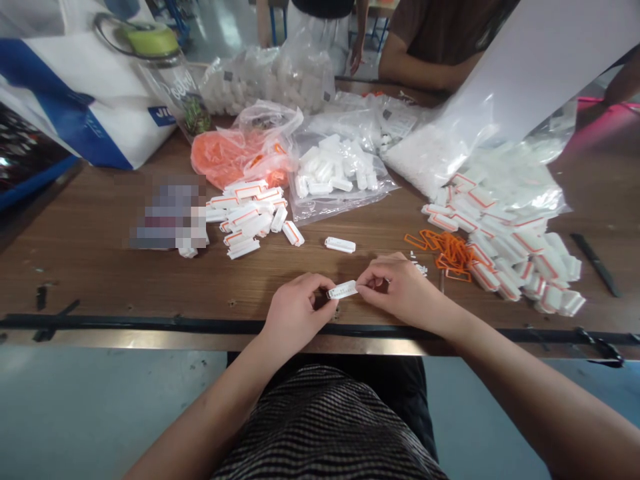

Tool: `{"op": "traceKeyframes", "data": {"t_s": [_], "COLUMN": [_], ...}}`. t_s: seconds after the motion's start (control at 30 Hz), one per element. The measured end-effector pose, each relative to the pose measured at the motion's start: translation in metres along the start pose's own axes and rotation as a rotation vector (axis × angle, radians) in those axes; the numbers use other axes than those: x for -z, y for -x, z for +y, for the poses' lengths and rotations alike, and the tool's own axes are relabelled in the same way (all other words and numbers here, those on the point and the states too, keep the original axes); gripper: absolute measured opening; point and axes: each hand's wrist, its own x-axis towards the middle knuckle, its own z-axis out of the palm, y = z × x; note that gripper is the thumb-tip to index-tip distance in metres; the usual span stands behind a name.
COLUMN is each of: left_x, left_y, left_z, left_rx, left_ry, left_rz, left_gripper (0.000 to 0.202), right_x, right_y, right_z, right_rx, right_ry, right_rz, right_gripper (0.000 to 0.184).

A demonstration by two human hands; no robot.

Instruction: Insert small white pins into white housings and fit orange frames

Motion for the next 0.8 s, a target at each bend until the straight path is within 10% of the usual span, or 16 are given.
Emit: {"op": "traceKeyframes", "data": {"t_s": [0.63,0.8], "left_x": [0.001,0.002], "left_y": [0.001,0.001], "left_z": [0.000,0.002], "left_rx": [-0.019,0.004], "left_ry": [-0.018,-0.025], "left_rz": [-0.001,-0.009], "left_gripper": [0.012,0.011], "right_x": [-0.009,0.005], "right_y": [0.019,0.018], "right_z": [-0.015,-0.002], "right_rx": [0.259,0.131], "right_ry": [0.516,0.333], "right_rz": [0.070,0.126], "right_gripper": [0.024,0.023]}}
